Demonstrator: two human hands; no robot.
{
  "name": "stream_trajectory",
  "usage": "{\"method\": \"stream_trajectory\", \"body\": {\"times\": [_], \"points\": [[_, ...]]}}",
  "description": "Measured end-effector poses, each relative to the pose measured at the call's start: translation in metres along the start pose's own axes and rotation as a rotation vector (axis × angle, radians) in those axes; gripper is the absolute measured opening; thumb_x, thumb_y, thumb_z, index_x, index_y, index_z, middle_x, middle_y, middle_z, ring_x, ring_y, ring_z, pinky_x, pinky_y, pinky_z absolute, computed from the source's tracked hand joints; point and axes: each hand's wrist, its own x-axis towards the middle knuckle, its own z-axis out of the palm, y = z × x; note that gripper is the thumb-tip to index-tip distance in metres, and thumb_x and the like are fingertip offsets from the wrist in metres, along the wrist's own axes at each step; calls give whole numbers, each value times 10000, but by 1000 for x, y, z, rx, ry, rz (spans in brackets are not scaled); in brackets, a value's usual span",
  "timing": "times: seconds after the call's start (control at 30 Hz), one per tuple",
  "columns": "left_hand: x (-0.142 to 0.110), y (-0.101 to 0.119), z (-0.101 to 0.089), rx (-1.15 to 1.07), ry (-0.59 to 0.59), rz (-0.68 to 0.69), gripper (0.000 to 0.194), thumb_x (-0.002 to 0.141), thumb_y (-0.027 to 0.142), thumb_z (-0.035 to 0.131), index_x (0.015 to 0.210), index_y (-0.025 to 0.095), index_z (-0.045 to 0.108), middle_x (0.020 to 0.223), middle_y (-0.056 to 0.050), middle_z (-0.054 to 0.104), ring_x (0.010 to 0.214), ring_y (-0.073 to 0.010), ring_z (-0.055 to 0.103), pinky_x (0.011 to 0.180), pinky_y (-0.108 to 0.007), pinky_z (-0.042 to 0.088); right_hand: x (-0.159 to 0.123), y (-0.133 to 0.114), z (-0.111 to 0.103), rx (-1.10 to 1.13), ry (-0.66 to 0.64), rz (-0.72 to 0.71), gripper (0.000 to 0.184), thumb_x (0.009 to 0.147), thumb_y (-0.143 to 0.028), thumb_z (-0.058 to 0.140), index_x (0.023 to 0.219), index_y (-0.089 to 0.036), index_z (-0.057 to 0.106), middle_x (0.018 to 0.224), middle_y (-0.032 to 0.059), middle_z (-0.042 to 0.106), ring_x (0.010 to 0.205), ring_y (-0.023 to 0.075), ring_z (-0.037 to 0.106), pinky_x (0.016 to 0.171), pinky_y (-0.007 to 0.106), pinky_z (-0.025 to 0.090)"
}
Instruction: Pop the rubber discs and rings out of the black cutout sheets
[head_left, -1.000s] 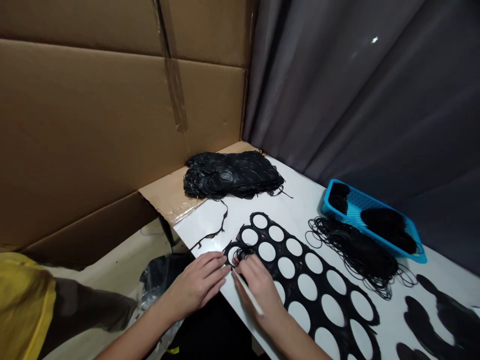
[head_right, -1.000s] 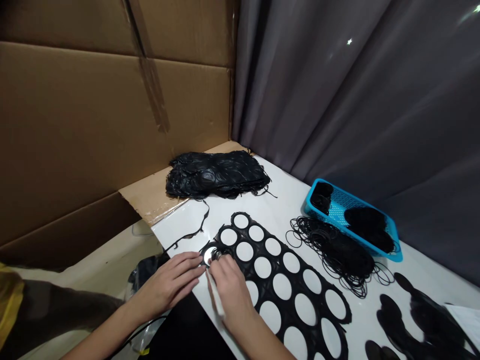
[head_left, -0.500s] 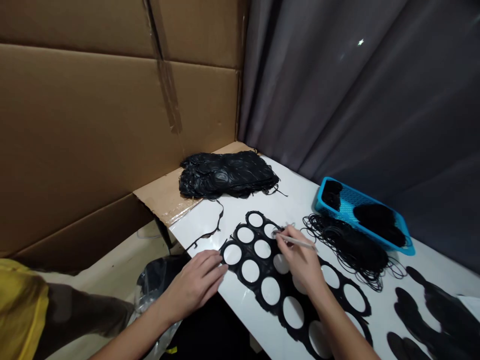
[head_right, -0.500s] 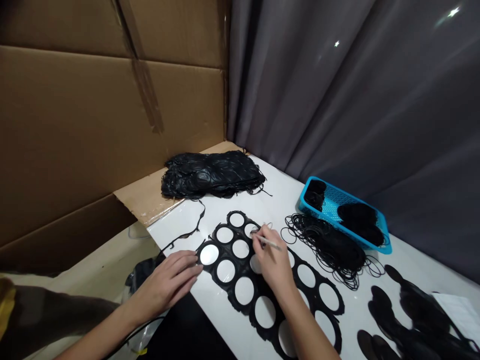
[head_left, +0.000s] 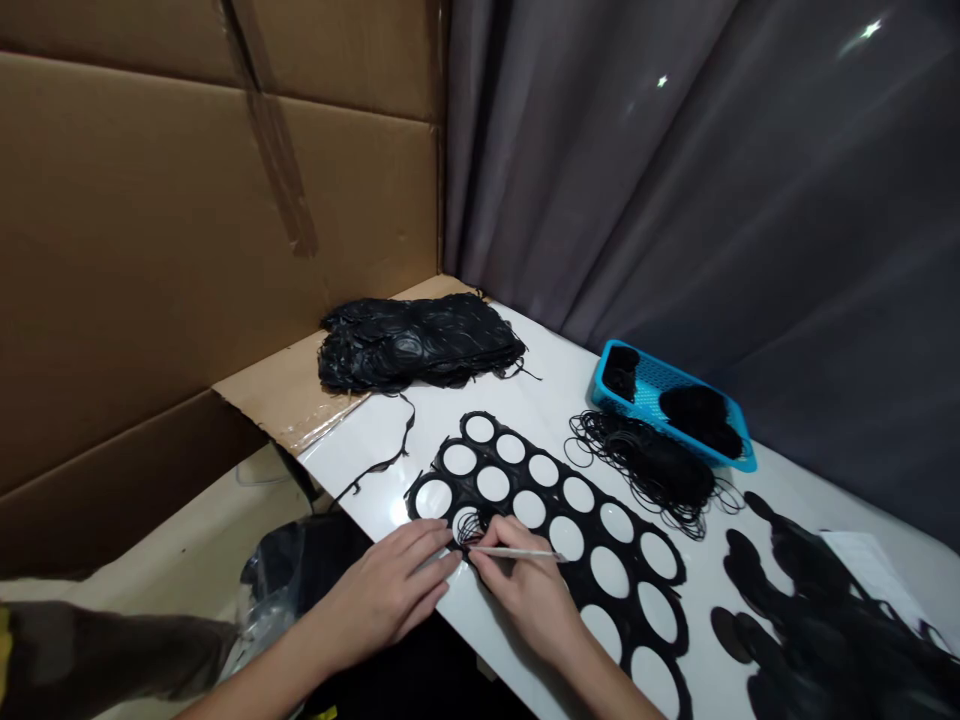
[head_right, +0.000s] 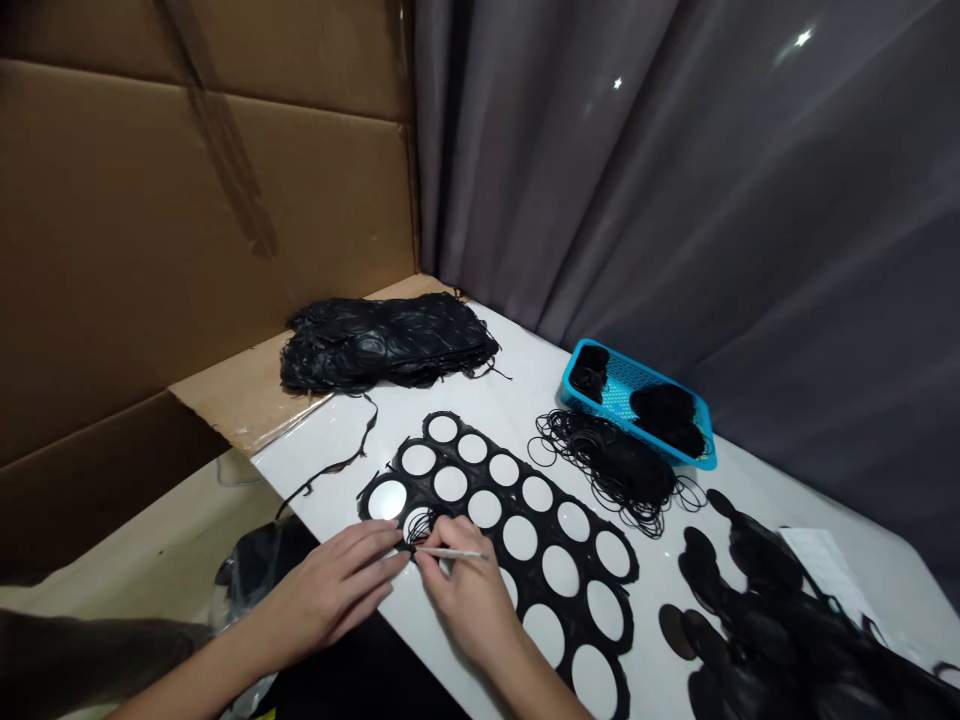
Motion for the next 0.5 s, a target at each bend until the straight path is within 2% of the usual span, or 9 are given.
{"method": "stream_trajectory", "body": {"times": [0.33, 0.43, 0.5], "points": [[5, 4, -2, -25, -9, -20, 259, 997, 140, 512, 1244, 156, 589, 1206, -132, 622, 1214, -273, 560, 1041, -430, 508, -1, 0, 3, -46, -16, -72, 213, 942, -137, 555, 752, -216, 500, 785, -11, 594, 788, 179, 547, 720, 291, 406], [5, 4, -2, -34, 4, -13, 254, 1001, 147, 500, 1238, 162, 590, 1165, -126, 637, 1191, -267, 573, 1029, -428, 515, -10, 2, 11, -149, 4, -176, 193, 960, -125, 508, 790, -215, 502, 812, 7, 597, 790, 189, 541, 741, 318, 405], [5, 3, -2, -36, 16, -10, 248, 998, 146, 497, 1225, 164, 596, 1134, -124, 648, 1179, -267, 580, 1015, -429, 523, -15, 2, 18, -293, 35, -284, 190, 947, -79, 462, 820, -213, 507, 846, 32, 614, 801, 210, 536, 754, 349, 392]]}}
